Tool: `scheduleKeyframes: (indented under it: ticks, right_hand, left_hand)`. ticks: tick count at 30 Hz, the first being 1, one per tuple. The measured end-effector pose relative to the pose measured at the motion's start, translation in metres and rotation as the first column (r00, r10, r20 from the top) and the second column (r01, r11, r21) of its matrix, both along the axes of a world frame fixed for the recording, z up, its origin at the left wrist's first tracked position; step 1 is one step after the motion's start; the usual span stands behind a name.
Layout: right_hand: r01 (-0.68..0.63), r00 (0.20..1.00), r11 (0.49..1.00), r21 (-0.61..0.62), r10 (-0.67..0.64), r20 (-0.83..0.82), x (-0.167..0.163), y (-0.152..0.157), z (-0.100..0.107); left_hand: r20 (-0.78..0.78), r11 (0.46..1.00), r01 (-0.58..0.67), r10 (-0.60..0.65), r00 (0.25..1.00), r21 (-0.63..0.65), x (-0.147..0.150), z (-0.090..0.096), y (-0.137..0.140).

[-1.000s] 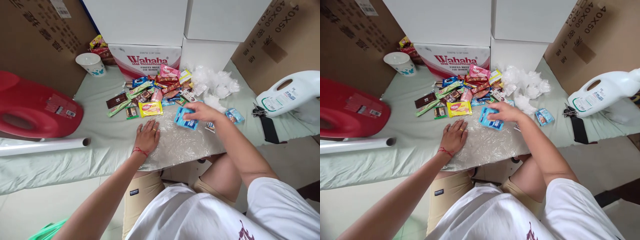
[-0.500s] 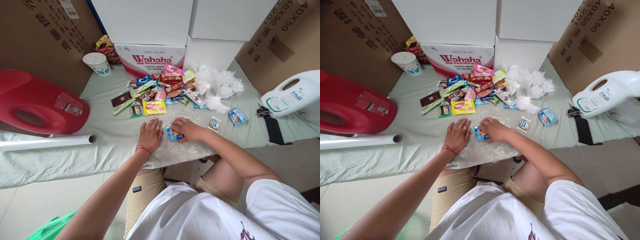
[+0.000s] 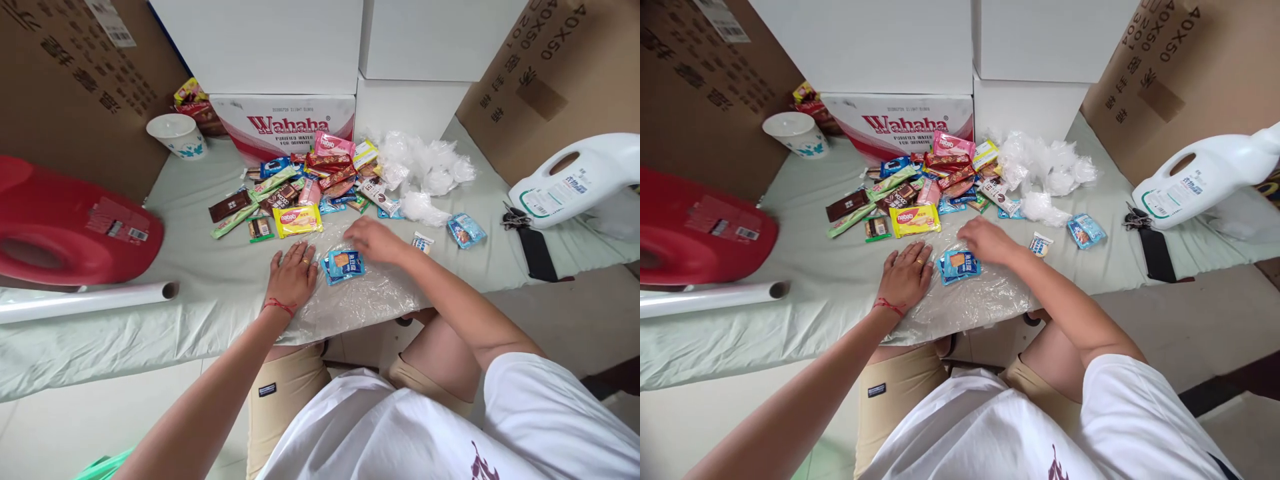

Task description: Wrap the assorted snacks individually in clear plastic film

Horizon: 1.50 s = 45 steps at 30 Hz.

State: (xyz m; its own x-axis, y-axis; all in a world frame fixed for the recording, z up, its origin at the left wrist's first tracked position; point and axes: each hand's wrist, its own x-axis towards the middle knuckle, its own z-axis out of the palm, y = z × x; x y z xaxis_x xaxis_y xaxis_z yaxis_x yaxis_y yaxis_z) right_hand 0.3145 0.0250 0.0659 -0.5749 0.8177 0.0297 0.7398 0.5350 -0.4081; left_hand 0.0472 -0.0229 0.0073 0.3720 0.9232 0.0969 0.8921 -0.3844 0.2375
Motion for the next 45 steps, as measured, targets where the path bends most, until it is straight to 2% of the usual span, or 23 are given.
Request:
scheduleKeyframes:
  ticks: [1,3,5,6,10,16,18,21,25,30,32,34,36,38,41,45]
  right_hand:
    - [0.16,0.986,0.987,-0.002,-0.16,0.047,0.014,0.007,0.0]
    - [0.444,0.878,0.896,-0.022,-0.429,0.213,0.045,0.021,0.001]
    - [0.586,0.763,0.81,-0.022,-0.543,0.352,0.074,0.033,0.001]
    - [0.609,0.735,0.793,-0.006,-0.561,0.381,0.085,0.038,0.0]
    - [0.564,0.764,0.825,0.049,-0.543,0.348,0.112,0.058,-0.009]
    - [0.455,0.862,0.885,-0.096,-0.412,0.296,0.124,0.08,-0.017]
    - [0.458,0.859,0.885,-0.086,-0.416,0.297,0.122,0.078,-0.017]
    - [0.521,0.81,0.851,-0.059,-0.472,0.349,0.117,0.071,-0.016]
    - [0.588,0.759,0.804,-0.088,-0.511,0.404,0.115,0.059,-0.001]
    - [0.559,0.817,0.814,-0.16,-0.507,0.276,0.122,0.038,0.039]
    - [0.477,0.878,0.846,-0.24,-0.444,0.179,0.112,0.029,0.053]
    - [0.31,0.949,0.89,-0.335,-0.311,0.053,0.087,0.021,0.06]
    - [0.128,0.99,0.915,-0.382,-0.139,-0.001,0.052,0.015,0.057]
    - [0.042,0.999,0.927,-0.373,-0.03,0.037,0.015,0.011,0.046]
    - [0.074,0.988,0.951,-0.301,-0.028,0.152,-0.027,0.003,0.024]
    - [0.157,0.976,0.974,-0.161,-0.128,0.176,-0.046,-0.015,0.003]
  left_hand:
    - [0.0,1.0,0.002,-0.002,1.0,0.003,0.0,0.0,0.0]
    - [0.003,1.0,0.004,-0.004,1.0,0.007,0.0,-0.001,0.0]
    - [0.006,1.0,0.001,-0.001,1.0,0.005,0.0,-0.001,0.001]
    - [0.007,1.0,-0.001,0.001,1.0,0.002,0.0,-0.001,0.001]
    - [0.008,1.0,-0.002,0.002,1.0,-0.002,0.0,0.0,0.001]
    - [-0.01,1.0,-0.003,0.003,1.0,0.002,0.0,0.001,0.0]
    - [-0.011,1.0,-0.002,0.002,1.0,0.004,0.0,0.001,0.0]
    - [-0.005,1.0,-0.002,0.002,1.0,0.009,0.0,0.002,0.0]
    - [0.005,1.0,-0.01,0.01,1.0,0.01,0.001,0.002,0.0]
    - [0.012,1.0,-0.006,0.006,1.0,0.0,0.001,0.002,0.0]
    - [0.008,1.0,-0.004,0.004,1.0,-0.001,0.0,0.002,0.0]
    - [0.002,1.0,-0.004,0.004,1.0,0.002,0.0,0.002,0.0]
    - [-0.001,1.0,-0.002,0.002,1.0,0.007,0.0,0.001,0.0]
    - [-0.003,1.0,0.0,0.0,1.0,0.01,0.0,0.001,-0.001]
    - [-0.004,1.0,0.001,-0.001,1.0,0.012,0.0,0.0,-0.001]
    - [0.001,1.0,-0.006,0.006,1.0,0.022,-0.001,-0.002,0.0]
